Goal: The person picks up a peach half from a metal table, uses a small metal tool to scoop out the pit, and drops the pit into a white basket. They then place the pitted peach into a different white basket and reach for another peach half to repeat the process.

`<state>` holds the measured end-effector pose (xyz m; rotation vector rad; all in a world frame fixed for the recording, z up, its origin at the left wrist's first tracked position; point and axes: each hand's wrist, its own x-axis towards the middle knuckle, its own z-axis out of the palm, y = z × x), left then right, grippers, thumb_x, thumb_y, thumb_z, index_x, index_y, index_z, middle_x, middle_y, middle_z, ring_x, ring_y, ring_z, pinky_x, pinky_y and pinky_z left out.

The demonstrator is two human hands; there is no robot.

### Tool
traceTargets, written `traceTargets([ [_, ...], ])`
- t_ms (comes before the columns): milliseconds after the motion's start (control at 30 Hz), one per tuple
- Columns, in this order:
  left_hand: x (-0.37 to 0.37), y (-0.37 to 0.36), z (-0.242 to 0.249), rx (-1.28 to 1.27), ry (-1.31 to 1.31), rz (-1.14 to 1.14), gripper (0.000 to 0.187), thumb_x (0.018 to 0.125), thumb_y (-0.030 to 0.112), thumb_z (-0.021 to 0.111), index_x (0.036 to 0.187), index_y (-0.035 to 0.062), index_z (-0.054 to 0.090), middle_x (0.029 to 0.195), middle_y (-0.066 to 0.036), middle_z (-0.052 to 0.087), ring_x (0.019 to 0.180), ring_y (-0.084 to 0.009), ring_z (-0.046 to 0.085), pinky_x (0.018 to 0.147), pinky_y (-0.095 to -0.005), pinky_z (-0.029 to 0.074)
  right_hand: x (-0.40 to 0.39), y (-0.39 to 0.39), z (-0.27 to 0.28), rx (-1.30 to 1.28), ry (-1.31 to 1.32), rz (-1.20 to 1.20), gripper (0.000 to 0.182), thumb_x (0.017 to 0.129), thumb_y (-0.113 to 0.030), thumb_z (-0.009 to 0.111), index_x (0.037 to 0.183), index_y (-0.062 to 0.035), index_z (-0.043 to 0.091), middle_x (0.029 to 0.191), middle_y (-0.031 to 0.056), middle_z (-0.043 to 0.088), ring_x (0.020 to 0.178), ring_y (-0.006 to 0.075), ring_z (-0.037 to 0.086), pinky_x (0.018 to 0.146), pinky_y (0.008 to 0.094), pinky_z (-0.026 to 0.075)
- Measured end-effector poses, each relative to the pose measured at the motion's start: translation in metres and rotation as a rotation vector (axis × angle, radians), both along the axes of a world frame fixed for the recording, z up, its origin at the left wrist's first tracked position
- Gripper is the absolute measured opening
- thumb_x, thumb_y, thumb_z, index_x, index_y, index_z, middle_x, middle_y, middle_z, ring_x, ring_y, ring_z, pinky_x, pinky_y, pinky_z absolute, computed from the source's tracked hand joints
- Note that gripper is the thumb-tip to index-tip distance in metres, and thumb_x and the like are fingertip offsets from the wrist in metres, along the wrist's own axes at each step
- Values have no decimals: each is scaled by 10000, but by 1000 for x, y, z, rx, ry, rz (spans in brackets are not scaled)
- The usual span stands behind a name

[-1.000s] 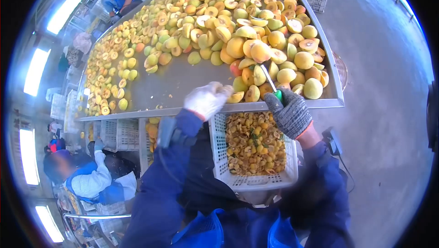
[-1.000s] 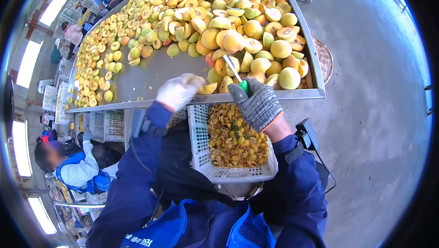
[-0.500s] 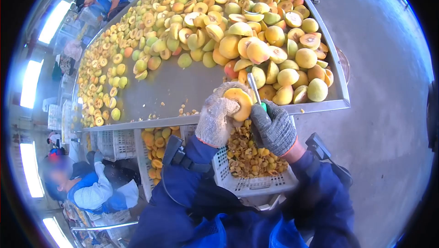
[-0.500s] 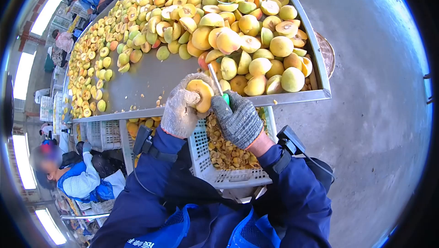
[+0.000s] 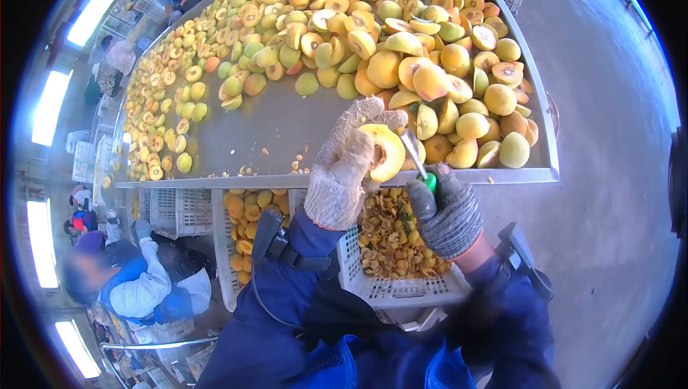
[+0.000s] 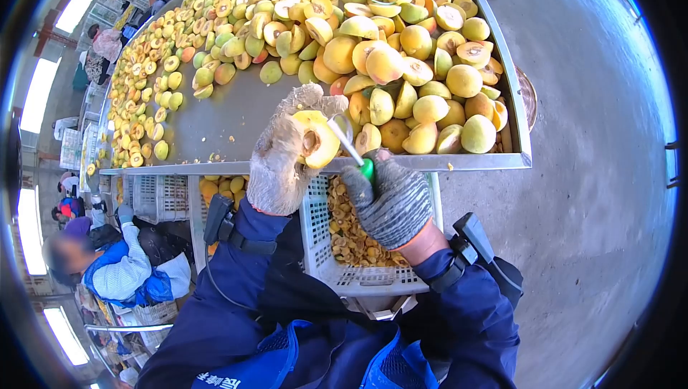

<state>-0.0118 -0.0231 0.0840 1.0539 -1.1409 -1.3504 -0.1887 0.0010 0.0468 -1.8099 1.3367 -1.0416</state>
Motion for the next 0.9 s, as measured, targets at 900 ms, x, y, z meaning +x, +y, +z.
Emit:
traceTargets([
  [900,-3,-2,-20,321,396,189,538,993,531,465,924,27,638,778,-145,680,584,-236,663,524,-329,575,34,25,-15,15,258,92,298,878,-237,699,943,35,596,652,186,589,547,389,598,499,467,470],
])
